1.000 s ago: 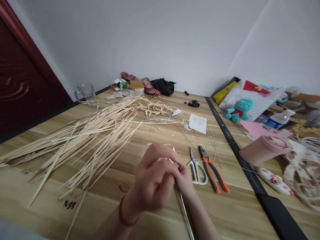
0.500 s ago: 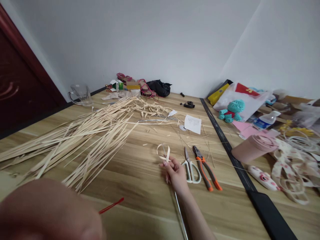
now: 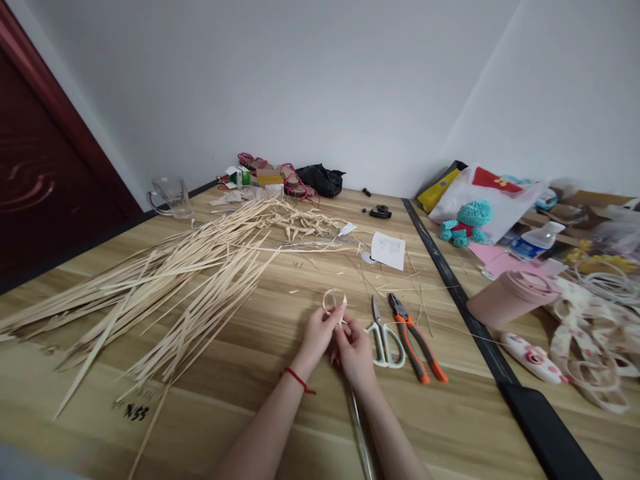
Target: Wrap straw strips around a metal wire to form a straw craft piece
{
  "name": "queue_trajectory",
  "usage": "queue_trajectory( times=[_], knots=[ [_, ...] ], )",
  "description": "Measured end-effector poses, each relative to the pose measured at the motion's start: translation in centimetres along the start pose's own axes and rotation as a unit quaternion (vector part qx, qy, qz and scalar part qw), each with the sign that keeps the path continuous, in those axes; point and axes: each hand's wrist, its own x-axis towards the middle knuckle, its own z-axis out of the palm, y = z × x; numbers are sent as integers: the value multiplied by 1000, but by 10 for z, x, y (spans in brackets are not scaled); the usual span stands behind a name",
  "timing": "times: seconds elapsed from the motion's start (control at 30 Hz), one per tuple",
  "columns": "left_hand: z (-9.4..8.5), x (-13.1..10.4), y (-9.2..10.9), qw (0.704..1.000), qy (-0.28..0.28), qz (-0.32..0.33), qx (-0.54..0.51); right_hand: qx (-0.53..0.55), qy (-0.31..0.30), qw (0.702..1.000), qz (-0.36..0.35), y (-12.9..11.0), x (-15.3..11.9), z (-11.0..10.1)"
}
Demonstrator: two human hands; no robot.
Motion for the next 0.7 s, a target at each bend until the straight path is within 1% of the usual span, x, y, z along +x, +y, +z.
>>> queue_trajectory(
  times=[0.07,0.2,0.33,0.4,0.53,0.63,0.7],
  knots=[
    [-2,1,0,999,-31,-28,-32,-9,-2,1000,6,0,0,0],
    [-8,6,10,989,-56,-71,-113,-14,-14,1000,17,-2,-3,0],
    [-16,9,15,977,-73,-82,-182,-51,-13,998,38,-3,-5,-1],
    [-20,11,16,973,-67,-95,-200,-77,7,996,34,-3,-4,-5],
    [-28,15,19,964,-52,-133,-224,-151,79,985,0,-5,-1,-12],
    [-35,17,23,959,-58,-142,-239,-200,99,974,-29,-13,-3,-16],
    [-39,18,27,955,-55,-144,-253,-205,101,973,-39,-19,-6,-17]
  ],
)
